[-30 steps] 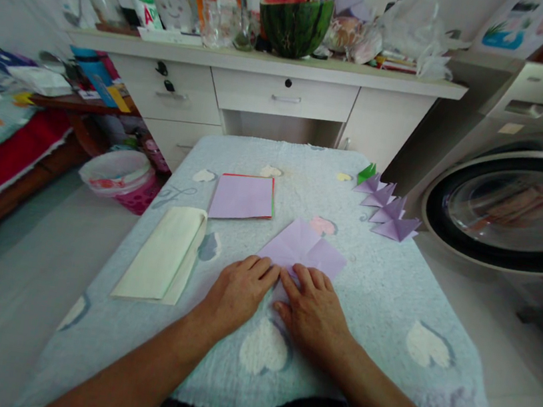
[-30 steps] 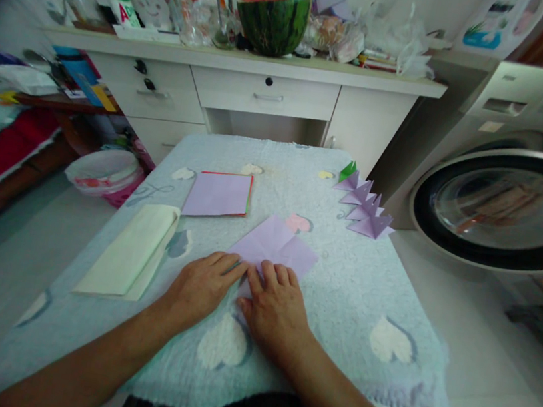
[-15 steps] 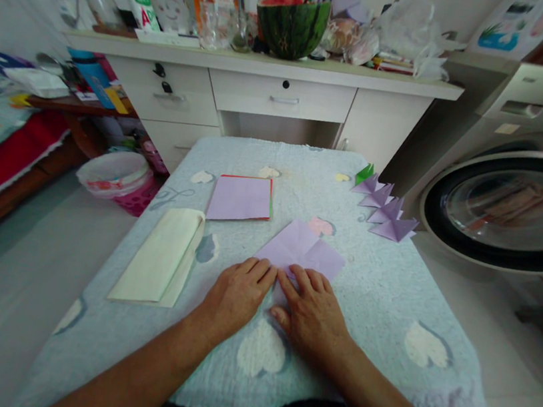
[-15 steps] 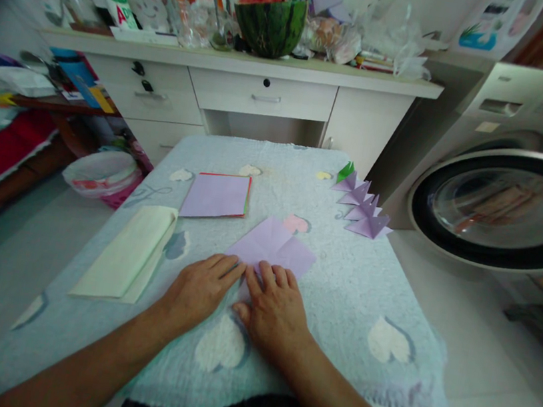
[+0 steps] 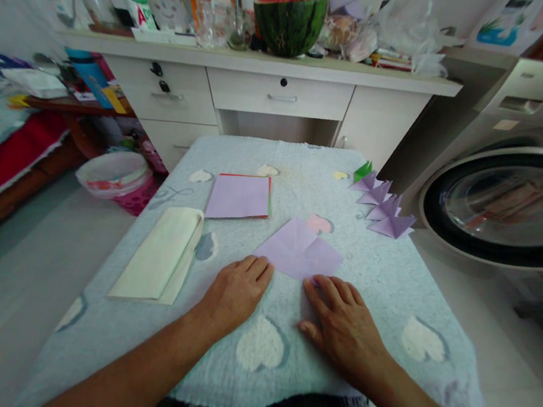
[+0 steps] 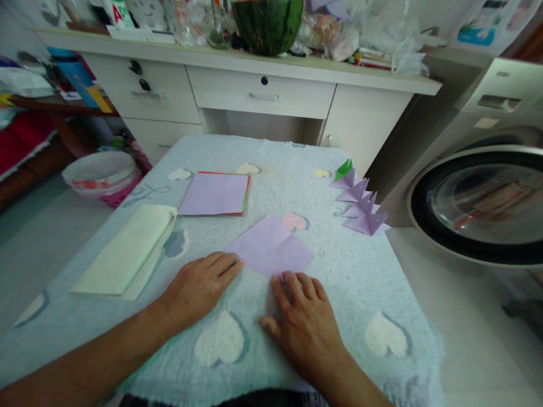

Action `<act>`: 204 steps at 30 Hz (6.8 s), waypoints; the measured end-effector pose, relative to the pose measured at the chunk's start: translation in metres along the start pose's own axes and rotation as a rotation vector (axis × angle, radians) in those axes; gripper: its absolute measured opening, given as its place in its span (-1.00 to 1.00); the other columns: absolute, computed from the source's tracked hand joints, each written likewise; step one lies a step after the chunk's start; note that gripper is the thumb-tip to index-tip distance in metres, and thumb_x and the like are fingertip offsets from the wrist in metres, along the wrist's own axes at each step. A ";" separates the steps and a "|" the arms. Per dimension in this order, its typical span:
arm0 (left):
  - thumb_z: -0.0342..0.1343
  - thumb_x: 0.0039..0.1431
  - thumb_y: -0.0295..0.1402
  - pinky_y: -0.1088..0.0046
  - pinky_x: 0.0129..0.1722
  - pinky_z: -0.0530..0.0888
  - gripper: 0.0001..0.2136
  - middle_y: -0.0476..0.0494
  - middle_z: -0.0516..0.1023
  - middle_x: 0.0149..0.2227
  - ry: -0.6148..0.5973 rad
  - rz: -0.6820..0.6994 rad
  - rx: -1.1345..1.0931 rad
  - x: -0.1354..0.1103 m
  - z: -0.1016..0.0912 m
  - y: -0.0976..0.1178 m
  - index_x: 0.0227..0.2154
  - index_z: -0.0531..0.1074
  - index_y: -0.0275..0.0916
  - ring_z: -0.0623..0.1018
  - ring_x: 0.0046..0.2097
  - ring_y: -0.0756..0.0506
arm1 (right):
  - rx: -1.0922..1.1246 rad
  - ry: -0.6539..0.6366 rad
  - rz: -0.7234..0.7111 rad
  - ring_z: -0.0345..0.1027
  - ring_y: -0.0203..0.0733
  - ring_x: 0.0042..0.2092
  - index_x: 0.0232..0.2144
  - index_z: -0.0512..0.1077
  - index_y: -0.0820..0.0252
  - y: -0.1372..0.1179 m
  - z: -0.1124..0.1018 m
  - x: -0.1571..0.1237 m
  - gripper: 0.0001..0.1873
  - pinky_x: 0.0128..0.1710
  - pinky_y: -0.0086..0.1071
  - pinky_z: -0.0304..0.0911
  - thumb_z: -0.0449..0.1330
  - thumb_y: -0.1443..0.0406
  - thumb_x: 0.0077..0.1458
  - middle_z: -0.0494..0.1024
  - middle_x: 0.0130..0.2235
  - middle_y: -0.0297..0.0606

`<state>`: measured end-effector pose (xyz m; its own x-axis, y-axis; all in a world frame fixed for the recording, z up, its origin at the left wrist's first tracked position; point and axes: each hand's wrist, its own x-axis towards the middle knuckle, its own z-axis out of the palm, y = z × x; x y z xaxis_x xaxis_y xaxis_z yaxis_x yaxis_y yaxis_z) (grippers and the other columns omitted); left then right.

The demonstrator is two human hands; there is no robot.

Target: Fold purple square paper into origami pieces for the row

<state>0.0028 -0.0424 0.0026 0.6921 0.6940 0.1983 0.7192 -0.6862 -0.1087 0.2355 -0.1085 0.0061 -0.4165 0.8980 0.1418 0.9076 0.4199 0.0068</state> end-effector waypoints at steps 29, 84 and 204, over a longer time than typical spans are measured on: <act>0.02 0.23 -0.55 0.32 -0.25 0.52 -0.62 -0.21 0.45 -0.14 -0.061 0.045 0.116 0.000 -0.002 0.004 0.09 0.32 -0.16 0.47 -0.15 -0.16 | 0.177 -0.131 0.276 0.28 -0.02 -0.14 -0.22 0.48 0.26 0.040 -0.022 0.071 -0.73 -0.09 -0.22 0.14 0.15 0.18 0.14 0.45 -0.19 -0.05; -0.05 0.19 -0.63 0.18 -0.04 0.49 -0.55 -0.26 0.38 0.09 -0.158 -0.134 0.059 -0.004 -0.008 0.024 0.13 0.27 -0.20 0.35 0.16 -0.26 | 0.269 -0.081 0.058 -0.10 0.24 0.29 0.36 -0.17 0.19 0.056 0.013 0.061 0.00 0.20 0.16 -0.16 0.18 0.01 0.01 0.04 0.31 0.12; -0.01 0.26 -0.40 0.36 -0.15 0.41 -0.89 -0.07 0.40 -0.27 0.030 -0.382 -0.555 0.010 0.001 0.002 -0.34 0.41 -0.20 0.47 -0.18 -0.09 | 0.422 0.181 0.237 0.22 -0.07 -0.21 -0.55 0.37 0.17 0.040 0.011 0.034 -0.84 -0.23 -0.18 0.11 0.22 0.33 0.04 0.43 -0.26 -0.18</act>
<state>0.0112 -0.0365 0.0033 0.3876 0.9093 0.1515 0.7695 -0.4097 0.4899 0.2572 -0.0590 -0.0001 -0.1522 0.9535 0.2603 0.8598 0.2576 -0.4409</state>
